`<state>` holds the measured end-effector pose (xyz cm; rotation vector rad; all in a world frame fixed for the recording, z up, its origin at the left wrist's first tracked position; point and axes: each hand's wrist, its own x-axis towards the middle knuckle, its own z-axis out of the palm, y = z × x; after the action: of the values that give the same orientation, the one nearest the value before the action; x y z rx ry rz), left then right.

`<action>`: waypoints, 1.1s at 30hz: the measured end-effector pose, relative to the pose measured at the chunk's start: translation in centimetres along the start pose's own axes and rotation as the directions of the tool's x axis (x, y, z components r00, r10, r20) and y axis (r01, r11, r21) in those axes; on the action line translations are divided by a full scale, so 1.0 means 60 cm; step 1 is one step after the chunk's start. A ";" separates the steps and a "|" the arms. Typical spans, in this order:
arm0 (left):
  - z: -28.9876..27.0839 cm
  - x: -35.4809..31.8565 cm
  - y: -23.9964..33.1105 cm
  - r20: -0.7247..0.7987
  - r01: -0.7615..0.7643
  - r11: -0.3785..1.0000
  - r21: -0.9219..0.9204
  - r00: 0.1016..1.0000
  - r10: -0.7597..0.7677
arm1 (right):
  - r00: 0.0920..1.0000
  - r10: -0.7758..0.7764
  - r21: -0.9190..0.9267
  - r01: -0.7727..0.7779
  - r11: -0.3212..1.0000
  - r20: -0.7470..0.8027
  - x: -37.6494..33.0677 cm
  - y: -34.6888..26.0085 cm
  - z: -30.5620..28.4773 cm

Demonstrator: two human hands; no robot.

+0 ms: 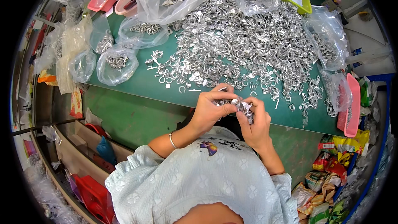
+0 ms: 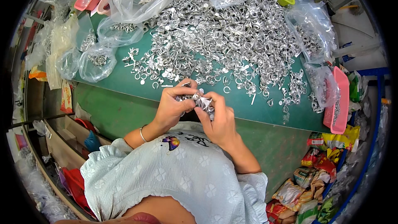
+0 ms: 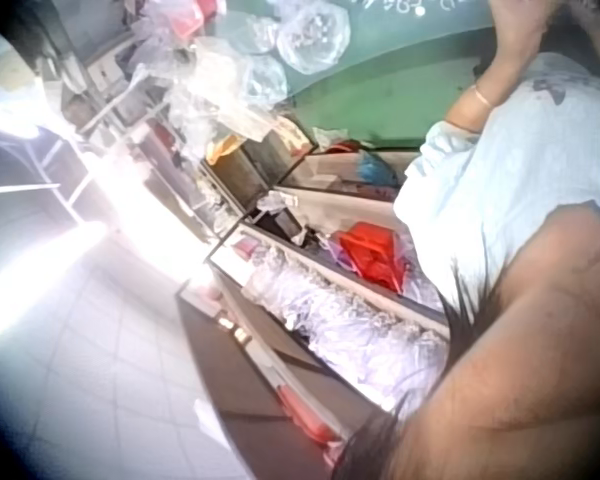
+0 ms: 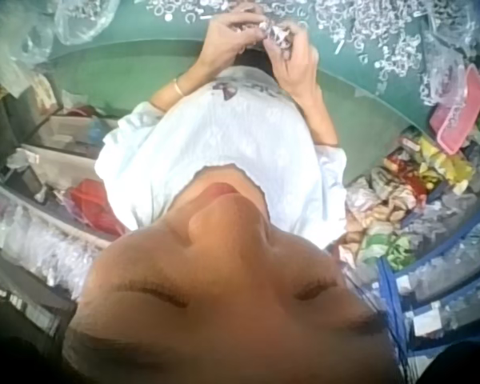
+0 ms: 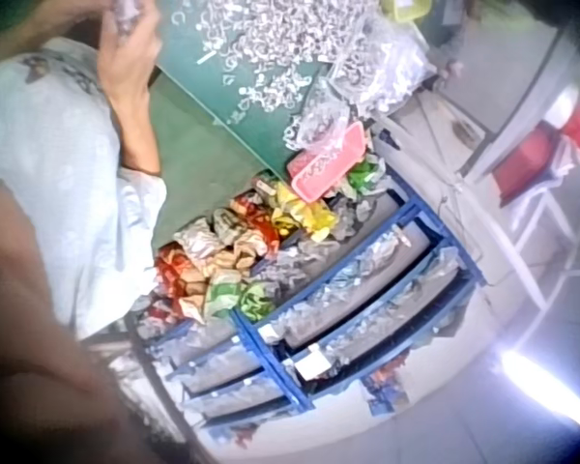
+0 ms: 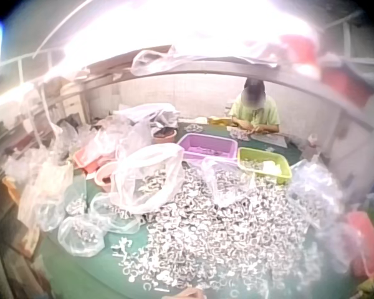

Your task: The person assembles small silver keychains by hand, picking up metal rings and circular components from a large pile on a green table and linking them together. The person places the assembled keychains into a pink plastic basket on the right side of the table.

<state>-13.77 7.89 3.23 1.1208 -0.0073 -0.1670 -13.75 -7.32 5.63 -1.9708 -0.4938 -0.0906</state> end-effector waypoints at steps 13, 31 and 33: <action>-0.001 0.001 0.007 0.034 0.204 0.948 -0.245 0.979 -0.202 | 0.996 0.012 -0.021 -0.010 1.000 0.089 0.012 -0.012 -0.012; -0.009 0.021 -0.017 0.036 -0.180 0.970 0.162 0.984 0.177 | 0.806 0.447 0.634 -0.585 0.506 0.388 0.009 0.006 -0.023; -0.001 0.020 -0.006 0.013 -0.169 0.967 0.191 0.985 0.170 | 0.861 0.426 0.566 -0.505 0.651 0.278 0.004 0.011 -0.015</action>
<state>-12.62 7.65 2.77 1.3071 -0.1178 -0.0109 -13.15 -8.32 5.52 -1.3776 -0.0427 0.4774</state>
